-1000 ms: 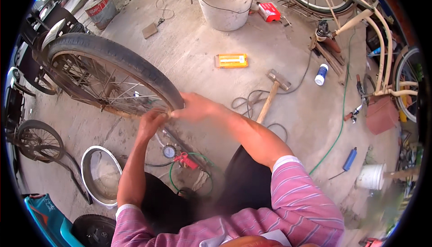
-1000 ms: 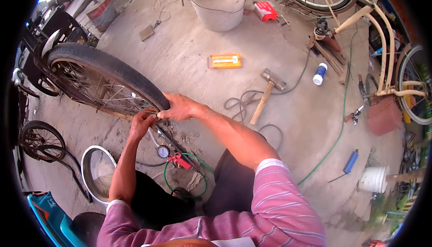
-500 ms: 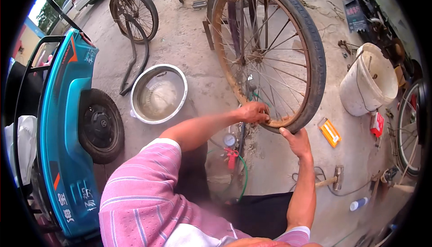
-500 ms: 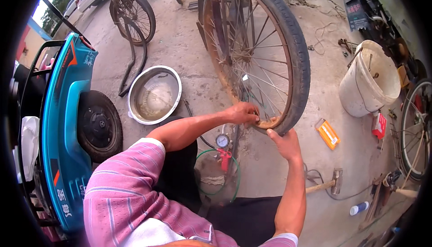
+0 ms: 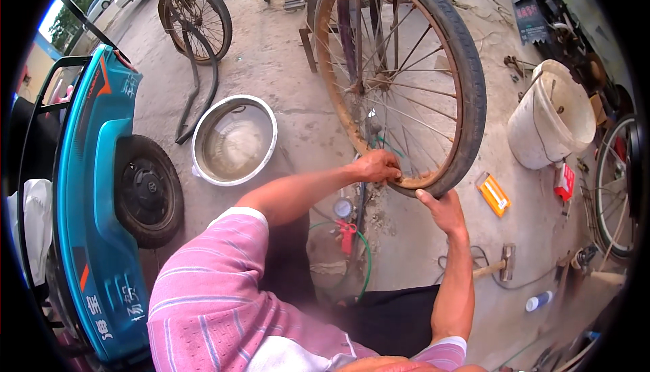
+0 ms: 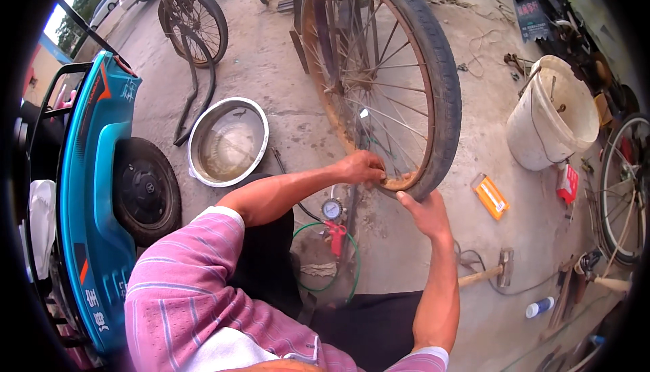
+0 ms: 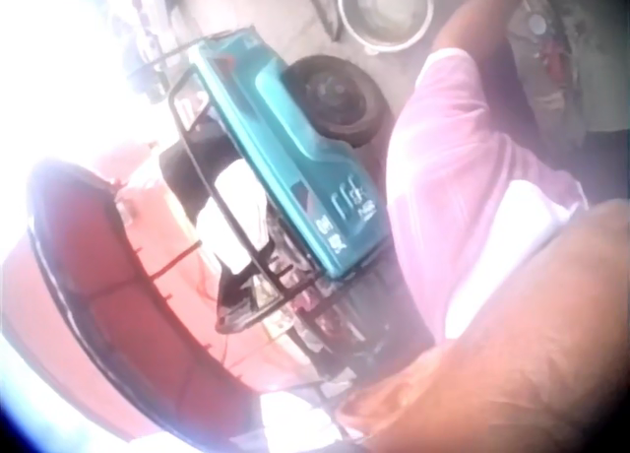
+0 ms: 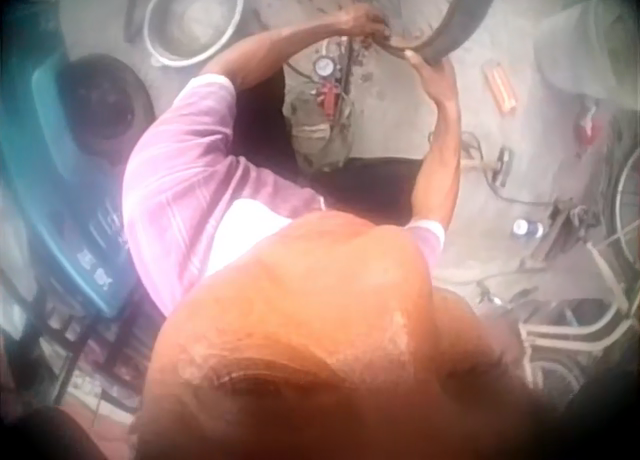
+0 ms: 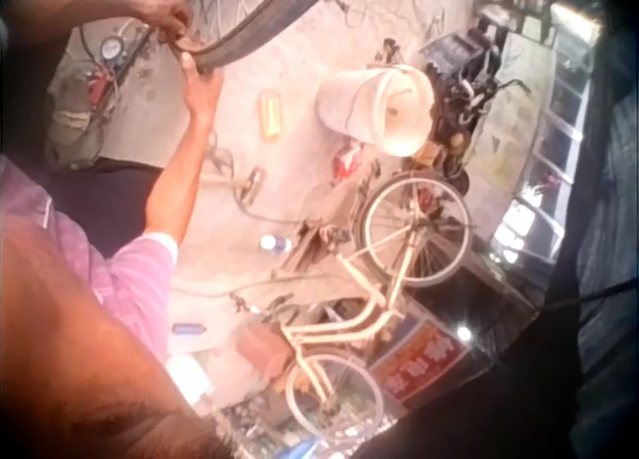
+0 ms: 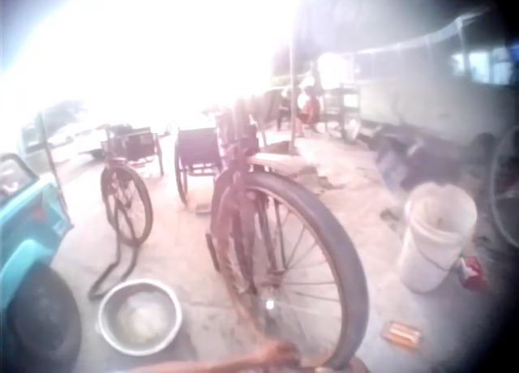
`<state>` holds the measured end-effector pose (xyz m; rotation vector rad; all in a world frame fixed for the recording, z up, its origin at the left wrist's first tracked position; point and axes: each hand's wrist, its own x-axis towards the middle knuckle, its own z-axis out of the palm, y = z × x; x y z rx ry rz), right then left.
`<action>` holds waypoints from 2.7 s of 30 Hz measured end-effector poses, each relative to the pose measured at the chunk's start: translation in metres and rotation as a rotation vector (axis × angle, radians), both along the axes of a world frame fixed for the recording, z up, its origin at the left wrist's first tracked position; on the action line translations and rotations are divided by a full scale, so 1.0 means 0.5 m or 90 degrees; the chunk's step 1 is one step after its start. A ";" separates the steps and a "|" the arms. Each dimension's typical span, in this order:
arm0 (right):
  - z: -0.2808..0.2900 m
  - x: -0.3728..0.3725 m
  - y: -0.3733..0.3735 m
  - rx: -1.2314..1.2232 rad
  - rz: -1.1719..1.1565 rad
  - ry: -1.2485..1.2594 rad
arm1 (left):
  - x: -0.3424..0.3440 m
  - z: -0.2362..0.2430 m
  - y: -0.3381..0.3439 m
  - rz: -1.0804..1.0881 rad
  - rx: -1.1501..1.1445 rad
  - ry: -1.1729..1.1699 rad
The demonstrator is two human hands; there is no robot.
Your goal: The person removes an inner tube from a bicycle wheel by hand, retrieves a tool from a bucket, uses the tool to pry the tire bead away, and attaches an air pump hose to the valve to inflate the tire.
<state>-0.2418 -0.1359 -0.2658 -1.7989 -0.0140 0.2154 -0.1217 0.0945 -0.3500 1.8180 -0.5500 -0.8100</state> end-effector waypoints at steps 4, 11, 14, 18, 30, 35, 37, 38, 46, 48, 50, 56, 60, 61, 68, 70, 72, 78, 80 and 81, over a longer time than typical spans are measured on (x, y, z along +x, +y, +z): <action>0.017 -0.001 0.015 0.013 0.000 -0.001 | -0.011 -0.037 0.010 0.039 -0.153 0.124; 0.012 -0.007 0.002 -0.014 -0.025 -0.030 | -0.013 0.001 0.002 0.036 -0.067 0.045; 0.010 -0.008 0.004 -0.019 -0.031 -0.023 | -0.005 -0.002 0.000 0.001 0.015 -0.034; 0.002 -0.005 0.010 -0.007 -0.023 -0.039 | 0.003 -0.036 0.008 -0.007 -0.108 0.053; 0.005 0.000 0.006 -0.012 -0.007 -0.003 | 0.008 -0.005 0.017 -0.016 -0.094 0.107; -0.013 -0.006 -0.005 0.000 -0.010 -0.021 | -0.004 0.041 0.002 0.003 0.017 0.010; -0.011 -0.003 0.000 0.012 -0.001 -0.009 | 0.006 0.017 0.008 -0.039 0.048 0.000; -0.009 -0.003 0.006 0.007 -0.010 -0.008 | 0.008 0.005 0.015 -0.053 0.001 0.029; 0.017 -0.005 0.014 -0.021 0.007 -0.001 | 0.004 0.002 0.015 -0.032 -0.049 0.041; 0.012 -0.003 0.010 -0.034 0.004 0.006 | 0.009 -0.012 0.013 -0.029 -0.002 0.016; 0.014 -0.006 0.013 -0.034 0.008 -0.001 | 0.015 -0.018 0.019 -0.048 -0.035 0.072; 0.014 -0.010 0.001 -0.030 0.007 -0.020 | -0.002 0.026 0.002 -0.036 -0.028 0.109; 0.018 -0.004 0.013 -0.042 0.025 -0.022 | 0.013 -0.013 0.018 -0.035 0.044 0.030; 0.021 -0.003 0.015 -0.042 0.028 -0.030 | 0.015 -0.021 0.021 -0.053 -0.006 0.056; 0.012 -0.009 0.003 -0.029 0.020 -0.032 | 0.001 0.020 0.009 -0.061 0.014 0.032; 0.006 -0.007 0.006 -0.014 0.021 -0.036 | 0.003 0.014 0.014 -0.058 0.051 0.021; 0.002 -0.006 0.005 -0.016 0.025 -0.038 | 0.001 0.012 0.018 -0.061 -0.022 0.043; 0.004 -0.007 0.005 -0.027 0.018 -0.044 | -0.002 0.016 0.015 -0.032 -0.026 0.053; 0.005 -0.007 0.006 -0.023 0.017 -0.039 | 0.003 0.009 0.016 -0.043 -0.007 0.025; 0.007 -0.008 0.009 -0.027 0.018 -0.045 | 0.006 0.003 0.017 -0.052 0.013 -0.003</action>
